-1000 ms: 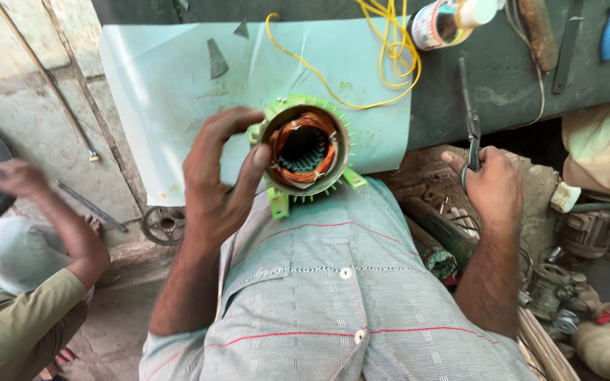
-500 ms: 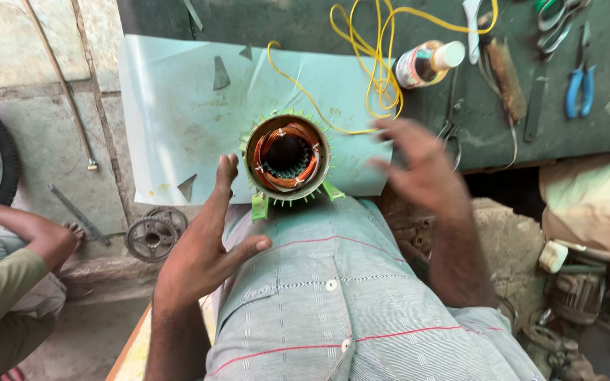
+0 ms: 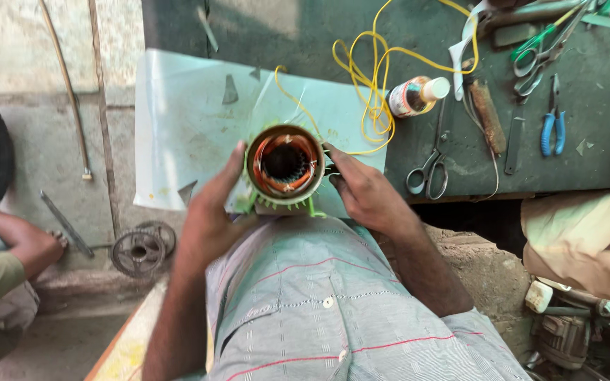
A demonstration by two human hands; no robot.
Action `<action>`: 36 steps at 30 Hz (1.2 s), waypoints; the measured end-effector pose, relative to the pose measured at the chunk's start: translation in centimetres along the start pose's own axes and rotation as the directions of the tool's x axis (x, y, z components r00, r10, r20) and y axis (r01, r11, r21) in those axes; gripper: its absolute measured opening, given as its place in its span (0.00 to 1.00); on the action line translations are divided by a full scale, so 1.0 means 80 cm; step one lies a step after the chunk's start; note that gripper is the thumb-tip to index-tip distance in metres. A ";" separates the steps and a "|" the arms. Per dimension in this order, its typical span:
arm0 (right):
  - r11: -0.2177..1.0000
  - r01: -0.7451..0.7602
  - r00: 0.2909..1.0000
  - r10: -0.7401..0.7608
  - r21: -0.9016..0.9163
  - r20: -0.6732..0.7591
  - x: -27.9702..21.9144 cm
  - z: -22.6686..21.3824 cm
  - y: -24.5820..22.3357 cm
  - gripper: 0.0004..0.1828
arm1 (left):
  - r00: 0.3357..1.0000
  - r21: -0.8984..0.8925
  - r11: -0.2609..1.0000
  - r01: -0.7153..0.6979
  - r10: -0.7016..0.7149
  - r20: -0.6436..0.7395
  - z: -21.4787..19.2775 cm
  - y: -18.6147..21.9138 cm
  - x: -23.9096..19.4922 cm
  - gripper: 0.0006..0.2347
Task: The person holds a green motor stator and uses shears to press and adjust the copper windings inside the slots. They repeatedly rotate the stator and use the shears to compact the coils, ensuring they fit tightly within the housing.
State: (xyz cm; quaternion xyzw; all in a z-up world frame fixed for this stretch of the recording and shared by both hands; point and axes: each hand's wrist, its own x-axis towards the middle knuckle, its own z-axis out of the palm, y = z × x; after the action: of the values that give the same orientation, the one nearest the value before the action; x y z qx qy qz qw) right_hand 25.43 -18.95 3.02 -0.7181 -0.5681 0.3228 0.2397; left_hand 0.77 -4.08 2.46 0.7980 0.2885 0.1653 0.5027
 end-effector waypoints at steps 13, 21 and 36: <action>0.990 0.141 0.979 -0.136 0.027 -0.152 -0.029 -0.017 -0.047 0.17 | 0.907 0.450 0.866 -0.218 0.350 -0.234 -0.078 -0.002 0.034 0.19; 0.837 0.409 0.869 -0.479 -0.363 -0.124 0.009 0.003 -0.052 0.29 | 0.923 0.480 0.817 -0.320 0.383 -0.037 -0.003 0.036 -0.005 0.20; 0.696 0.529 0.735 -0.661 -0.485 -0.147 0.031 0.001 -0.024 0.17 | 0.896 0.587 0.743 -0.322 0.439 -0.064 0.021 0.028 0.004 0.14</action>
State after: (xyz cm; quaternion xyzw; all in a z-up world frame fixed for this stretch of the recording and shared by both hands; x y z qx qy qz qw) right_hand 24.46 -16.09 3.85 -0.5665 -0.7813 -0.0183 0.2614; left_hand 2.61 -5.78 3.75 0.9312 0.2028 0.2510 0.1695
